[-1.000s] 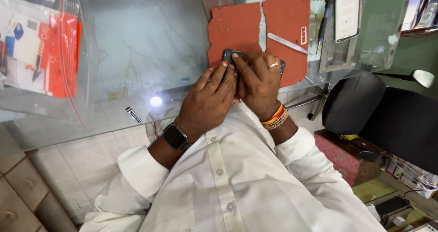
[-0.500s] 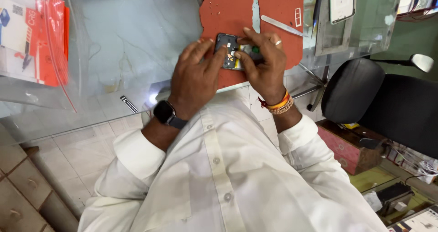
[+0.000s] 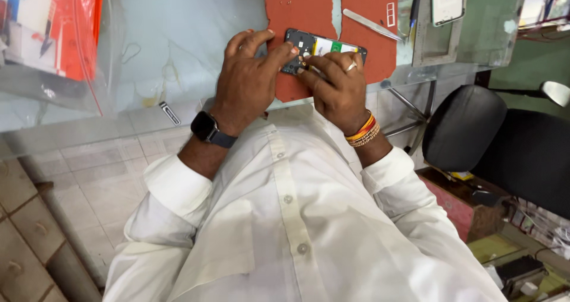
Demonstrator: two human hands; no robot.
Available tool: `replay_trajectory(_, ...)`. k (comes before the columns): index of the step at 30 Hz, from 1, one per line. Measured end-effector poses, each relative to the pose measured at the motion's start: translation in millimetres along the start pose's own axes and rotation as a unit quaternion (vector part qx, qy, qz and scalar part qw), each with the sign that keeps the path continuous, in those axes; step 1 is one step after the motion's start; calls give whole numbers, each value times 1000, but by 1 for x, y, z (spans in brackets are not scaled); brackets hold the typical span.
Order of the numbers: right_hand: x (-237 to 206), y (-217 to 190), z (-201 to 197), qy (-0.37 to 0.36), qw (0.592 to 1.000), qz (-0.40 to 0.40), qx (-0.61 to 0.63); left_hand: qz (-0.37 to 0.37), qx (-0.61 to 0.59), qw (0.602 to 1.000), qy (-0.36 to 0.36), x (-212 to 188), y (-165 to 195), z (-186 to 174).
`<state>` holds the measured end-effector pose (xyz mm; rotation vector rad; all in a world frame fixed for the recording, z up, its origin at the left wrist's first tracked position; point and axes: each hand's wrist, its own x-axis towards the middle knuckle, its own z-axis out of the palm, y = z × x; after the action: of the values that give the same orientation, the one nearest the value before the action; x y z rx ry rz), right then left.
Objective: The person works on a disassembled mobile phone motherboard, using tweezers and a screwdriver to manipulate small components and connectors. They repeatedly adjust and reposition a small black module on the board while seated at a workbench.
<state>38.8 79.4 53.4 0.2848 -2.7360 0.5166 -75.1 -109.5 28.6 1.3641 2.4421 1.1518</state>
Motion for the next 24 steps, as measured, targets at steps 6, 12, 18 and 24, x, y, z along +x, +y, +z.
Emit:
replay_trajectory(6, -12, 13, -8, -31, 997, -58, -40, -29, -16, 999, 25, 6, 5, 12)
replay_trajectory(12, -21, 27, -13, -34, 995, -81, -45, -59, -47, 997, 23, 18, 7, 25)
replay_trajectory(18, -22, 36, -15, -44, 993, -105, -44, -69, -72, 995, 18, 26, 3, 35)
replay_trajectory(24, -20, 36, -16, -58, 990, -114, -65, -70, -66, 995, 21, 27, 3, 39)
